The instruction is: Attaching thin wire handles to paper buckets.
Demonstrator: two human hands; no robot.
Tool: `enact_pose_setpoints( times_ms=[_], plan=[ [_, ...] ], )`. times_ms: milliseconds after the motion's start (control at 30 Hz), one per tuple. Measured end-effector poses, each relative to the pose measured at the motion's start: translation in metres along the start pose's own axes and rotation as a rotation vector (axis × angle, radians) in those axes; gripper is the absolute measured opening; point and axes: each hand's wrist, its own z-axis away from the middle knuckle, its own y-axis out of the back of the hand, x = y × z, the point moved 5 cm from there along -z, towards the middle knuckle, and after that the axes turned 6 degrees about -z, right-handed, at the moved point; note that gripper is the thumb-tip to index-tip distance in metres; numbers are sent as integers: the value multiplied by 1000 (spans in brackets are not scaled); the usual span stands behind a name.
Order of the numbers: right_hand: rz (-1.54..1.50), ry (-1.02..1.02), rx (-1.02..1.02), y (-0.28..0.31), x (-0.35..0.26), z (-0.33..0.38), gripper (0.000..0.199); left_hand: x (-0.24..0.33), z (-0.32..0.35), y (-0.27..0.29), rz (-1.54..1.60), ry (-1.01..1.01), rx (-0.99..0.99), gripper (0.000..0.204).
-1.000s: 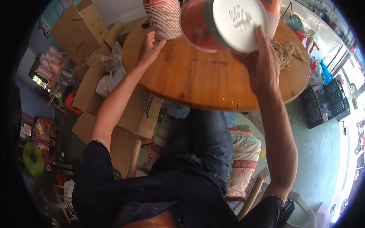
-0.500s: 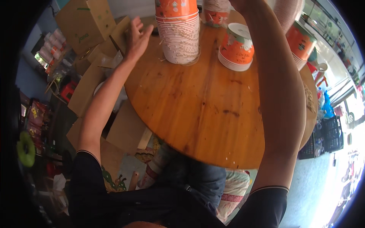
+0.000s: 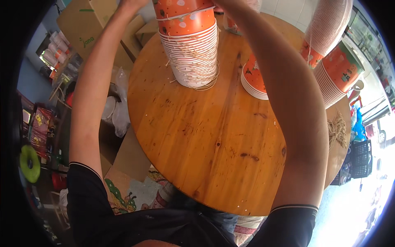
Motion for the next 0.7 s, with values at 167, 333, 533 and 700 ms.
enact_pose_setpoints(
  times_ms=[167, 333, 533, 700],
  plan=[
    [-176, -419, -532, -19, 40, 75, 41, -2, 44, -17, -216, -437, 263, 25],
    [-308, -317, -264, 18, 91, 119, 41, 13, 45, -44, -332, -615, 297, 20],
    [-420, 153, -120, 124, -12, 264, 18, 36, 93, -19, -60, -179, 279, 53],
    [-233, 560, -225, 196, -59, 352, 24, 152, 222, -29, 592, -157, -57, 30]
  ],
)
